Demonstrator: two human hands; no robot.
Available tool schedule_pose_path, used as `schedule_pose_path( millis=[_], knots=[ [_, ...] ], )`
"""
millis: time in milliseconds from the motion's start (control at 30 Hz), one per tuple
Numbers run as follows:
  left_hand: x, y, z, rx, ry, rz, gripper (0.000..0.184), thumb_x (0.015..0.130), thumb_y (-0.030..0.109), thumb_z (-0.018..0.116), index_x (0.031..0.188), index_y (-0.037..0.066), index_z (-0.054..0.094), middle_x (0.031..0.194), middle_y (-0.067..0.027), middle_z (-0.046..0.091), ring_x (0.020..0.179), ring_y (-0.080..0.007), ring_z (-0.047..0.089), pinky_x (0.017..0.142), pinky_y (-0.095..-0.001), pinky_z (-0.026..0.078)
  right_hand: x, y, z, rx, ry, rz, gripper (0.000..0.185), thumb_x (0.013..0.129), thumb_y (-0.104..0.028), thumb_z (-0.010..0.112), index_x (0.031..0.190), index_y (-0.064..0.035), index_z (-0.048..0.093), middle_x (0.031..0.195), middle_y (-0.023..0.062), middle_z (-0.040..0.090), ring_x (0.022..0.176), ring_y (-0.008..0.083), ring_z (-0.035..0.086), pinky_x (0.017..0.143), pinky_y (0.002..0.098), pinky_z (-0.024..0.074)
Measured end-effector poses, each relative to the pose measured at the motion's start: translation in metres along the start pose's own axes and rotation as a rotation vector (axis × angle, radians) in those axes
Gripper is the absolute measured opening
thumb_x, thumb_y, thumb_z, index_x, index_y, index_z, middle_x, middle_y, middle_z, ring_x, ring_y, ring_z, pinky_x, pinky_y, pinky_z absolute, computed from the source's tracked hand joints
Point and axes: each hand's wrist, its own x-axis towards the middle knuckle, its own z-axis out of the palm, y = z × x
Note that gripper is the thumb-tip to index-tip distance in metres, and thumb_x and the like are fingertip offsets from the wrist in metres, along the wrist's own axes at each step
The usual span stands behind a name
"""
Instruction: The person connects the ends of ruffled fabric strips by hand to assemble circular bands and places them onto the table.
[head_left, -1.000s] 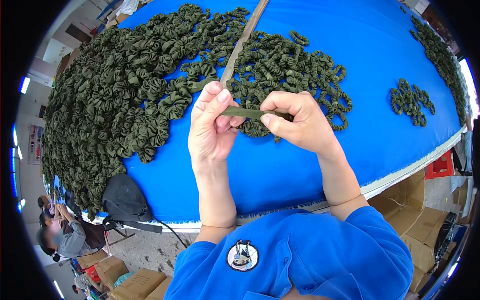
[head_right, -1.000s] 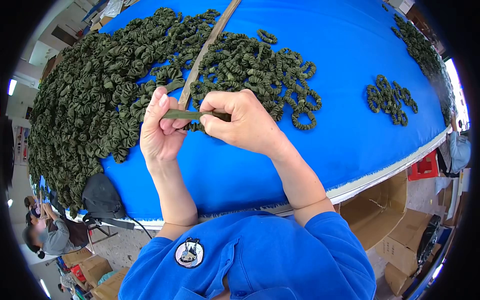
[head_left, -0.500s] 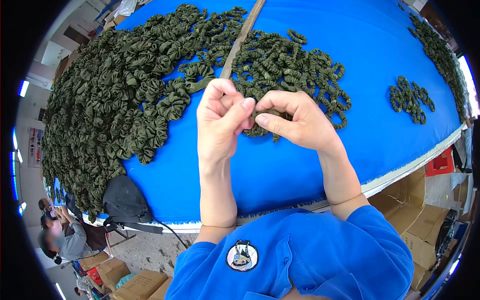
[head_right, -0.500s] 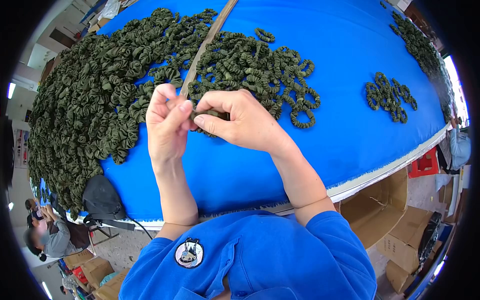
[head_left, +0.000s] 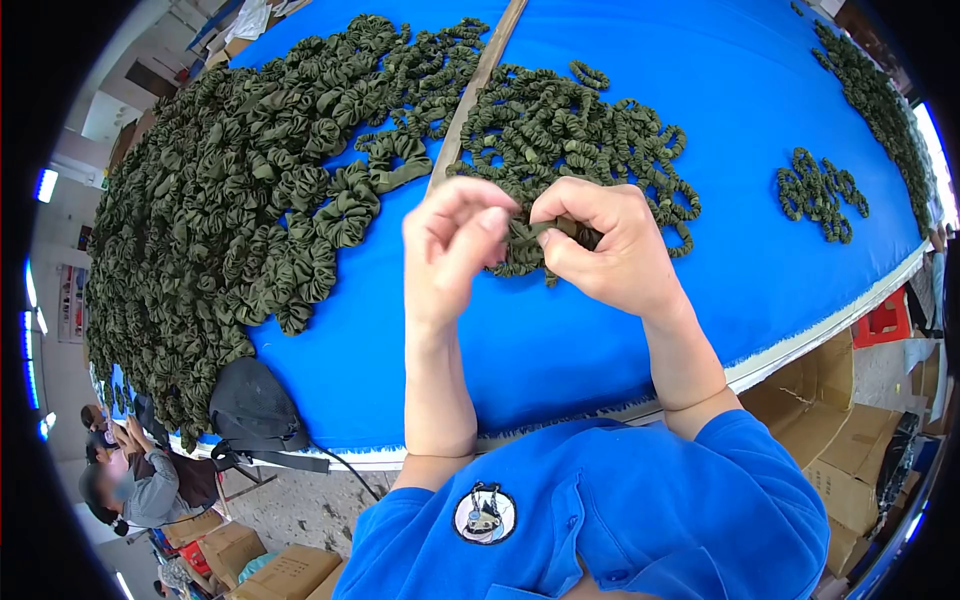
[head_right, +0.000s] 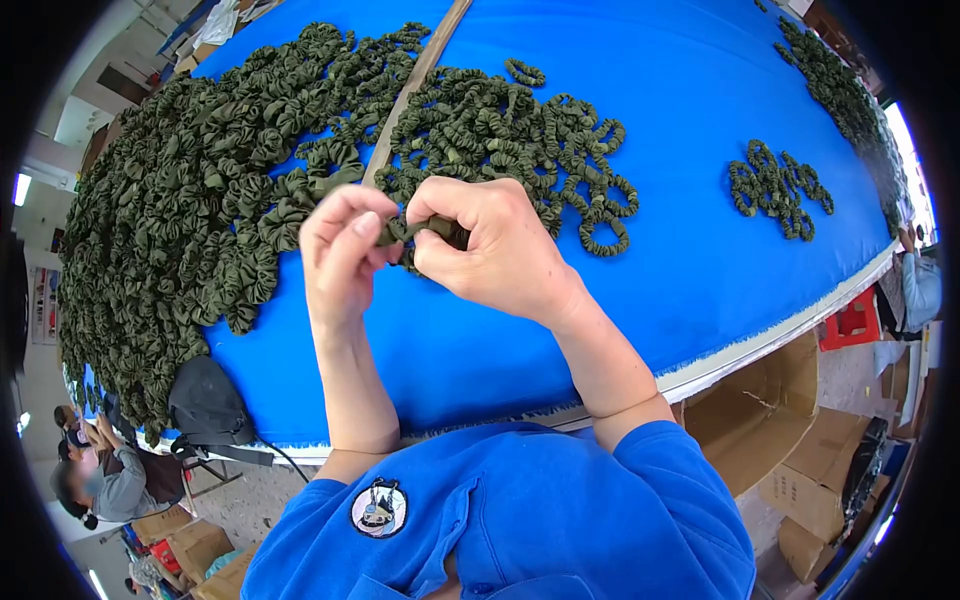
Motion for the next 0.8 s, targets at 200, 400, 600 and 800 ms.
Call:
schedule_pose_path(
  millis=[200, 400, 600, 800],
  knots=[
    [0.0, -0.001, 0.012, 0.07, -0.065, -0.053, 0.017, 0.08, 0.0, 0.051, 0.065, 0.005, 0.054, 0.058, -0.0032, 0.05, 0.047, -0.0081, 0.039, 0.048, -0.0181, 0.034, 0.0, 0.0, -0.001, 0.002, -0.023, 0.0, 0.012, 0.066, 0.007, 0.054, 0.071, -0.0021, 0.059, 0.055, -0.0003, 0.052, 0.045, 0.0066, 0.037, 0.043, 0.02, 0.0278],
    [0.002, 0.0, 0.009, -0.546, 0.001, 0.076, 0.021, 0.083, 0.004, 0.049, 0.061, 0.004, 0.053, 0.059, -0.0046, 0.05, 0.05, -0.0085, 0.041, 0.048, -0.0183, 0.034, 0.003, 0.0, -0.001, 0.014, -0.099, -0.04, 0.013, 0.066, 0.007, 0.053, 0.073, -0.0023, 0.058, 0.054, -0.0008, 0.051, 0.045, 0.0066, 0.037, 0.043, 0.0207, 0.0268],
    [0.004, -0.004, 0.01, -0.461, -0.007, 0.15, 0.025, 0.085, 0.007, 0.047, 0.061, 0.005, 0.05, 0.056, -0.0028, 0.046, 0.05, -0.0084, 0.039, 0.048, -0.0194, 0.035, -0.001, -0.003, -0.004, 0.02, -0.097, 0.015, 0.018, 0.066, 0.007, 0.052, 0.081, -0.0026, 0.058, 0.055, -0.0013, 0.051, 0.046, 0.0067, 0.037, 0.043, 0.0207, 0.0262],
    [-0.001, -0.002, 0.014, 0.055, -0.009, -0.047, 0.025, 0.085, 0.007, 0.048, 0.06, 0.006, 0.047, 0.052, -0.0026, 0.044, 0.046, -0.0088, 0.036, 0.046, -0.021, 0.036, -0.002, -0.001, -0.001, -0.019, -0.011, -0.031, 0.025, 0.066, 0.005, 0.054, 0.09, -0.0028, 0.056, 0.053, -0.0022, 0.05, 0.045, 0.0071, 0.035, 0.044, 0.02, 0.0257]
  ],
)
